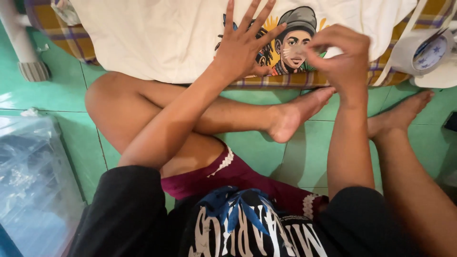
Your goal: Smoothing a t-shirt on an ironing board and applying tape to secure a design.
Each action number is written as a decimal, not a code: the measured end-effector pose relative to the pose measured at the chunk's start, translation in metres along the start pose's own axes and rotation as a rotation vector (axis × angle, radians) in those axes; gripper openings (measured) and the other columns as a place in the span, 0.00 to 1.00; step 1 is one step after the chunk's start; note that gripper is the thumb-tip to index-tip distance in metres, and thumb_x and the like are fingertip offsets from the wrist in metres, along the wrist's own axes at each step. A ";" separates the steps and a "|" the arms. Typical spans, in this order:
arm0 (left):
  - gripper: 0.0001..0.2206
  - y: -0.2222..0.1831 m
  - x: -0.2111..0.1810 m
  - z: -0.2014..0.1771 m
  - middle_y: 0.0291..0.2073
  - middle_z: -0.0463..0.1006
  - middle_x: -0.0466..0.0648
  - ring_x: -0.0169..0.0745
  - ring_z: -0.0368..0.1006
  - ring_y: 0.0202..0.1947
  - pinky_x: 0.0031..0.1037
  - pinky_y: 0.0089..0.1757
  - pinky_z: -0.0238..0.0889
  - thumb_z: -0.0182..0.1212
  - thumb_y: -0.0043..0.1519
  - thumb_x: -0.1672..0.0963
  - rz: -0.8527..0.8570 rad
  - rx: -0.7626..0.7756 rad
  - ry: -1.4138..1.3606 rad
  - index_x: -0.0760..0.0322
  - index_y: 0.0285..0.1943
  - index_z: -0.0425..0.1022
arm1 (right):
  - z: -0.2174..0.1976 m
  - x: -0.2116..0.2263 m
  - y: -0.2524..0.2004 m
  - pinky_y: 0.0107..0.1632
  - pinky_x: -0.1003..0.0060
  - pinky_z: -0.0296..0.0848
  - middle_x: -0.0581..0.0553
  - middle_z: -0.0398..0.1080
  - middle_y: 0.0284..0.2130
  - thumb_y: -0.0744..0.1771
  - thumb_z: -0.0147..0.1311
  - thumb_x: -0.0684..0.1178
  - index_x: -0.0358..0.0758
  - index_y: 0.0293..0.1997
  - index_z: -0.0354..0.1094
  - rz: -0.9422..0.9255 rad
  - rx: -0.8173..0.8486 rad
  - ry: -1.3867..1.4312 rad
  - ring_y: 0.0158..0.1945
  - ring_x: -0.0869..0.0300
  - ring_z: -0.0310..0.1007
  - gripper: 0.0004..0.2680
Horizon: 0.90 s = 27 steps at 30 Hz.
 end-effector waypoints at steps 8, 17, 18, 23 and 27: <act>0.58 0.009 0.041 0.005 0.75 0.52 0.60 0.61 0.46 0.75 0.72 0.62 0.34 0.74 0.47 0.30 -0.161 -0.030 0.022 0.53 0.81 0.51 | 0.006 -0.103 -0.026 0.48 0.62 0.81 0.43 0.71 0.50 0.68 0.66 0.47 0.41 0.59 0.64 0.386 -0.409 0.894 0.46 0.59 0.73 0.15; 0.72 -0.016 0.089 0.001 0.72 0.57 0.73 0.77 0.46 0.72 0.77 0.58 0.24 0.72 0.25 0.30 -0.255 -0.007 0.033 0.63 0.81 0.52 | 0.169 -0.067 0.035 0.67 0.48 0.75 0.37 0.70 0.61 0.70 0.52 0.43 0.33 0.65 0.63 0.246 -0.073 1.932 0.60 0.46 0.74 0.15; 0.74 -0.018 0.092 0.001 0.74 0.55 0.74 0.80 0.43 0.73 0.77 0.58 0.19 0.70 0.25 0.29 -0.235 -0.016 0.002 0.64 0.82 0.50 | 0.188 -0.062 0.044 0.70 0.51 0.76 0.34 0.72 0.60 0.71 0.44 0.32 0.29 0.67 0.61 0.222 0.002 2.146 0.61 0.47 0.76 0.15; 0.74 -0.015 0.097 0.014 0.72 0.57 0.73 0.80 0.45 0.71 0.78 0.58 0.25 0.65 0.25 0.27 -0.249 0.002 0.108 0.64 0.82 0.51 | 0.205 -0.100 0.038 0.66 0.54 0.74 0.41 0.71 0.61 0.72 0.48 0.59 0.35 0.66 0.63 0.439 -0.016 2.092 0.60 0.51 0.74 0.19; 0.75 -0.014 0.093 0.008 0.72 0.58 0.71 0.77 0.49 0.70 0.77 0.59 0.29 0.66 0.23 0.28 -0.258 0.010 0.159 0.63 0.82 0.49 | 0.159 -0.153 0.006 0.76 0.61 0.56 0.54 0.69 0.58 0.68 0.53 0.63 0.54 0.54 0.72 0.288 -0.007 2.125 0.69 0.61 0.61 0.13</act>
Point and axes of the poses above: each hand's wrist, its own y-axis towards the middle knuckle, its own z-axis out of the palm, x = y × z, the point moved 8 cm from there along y, towards the middle knuckle
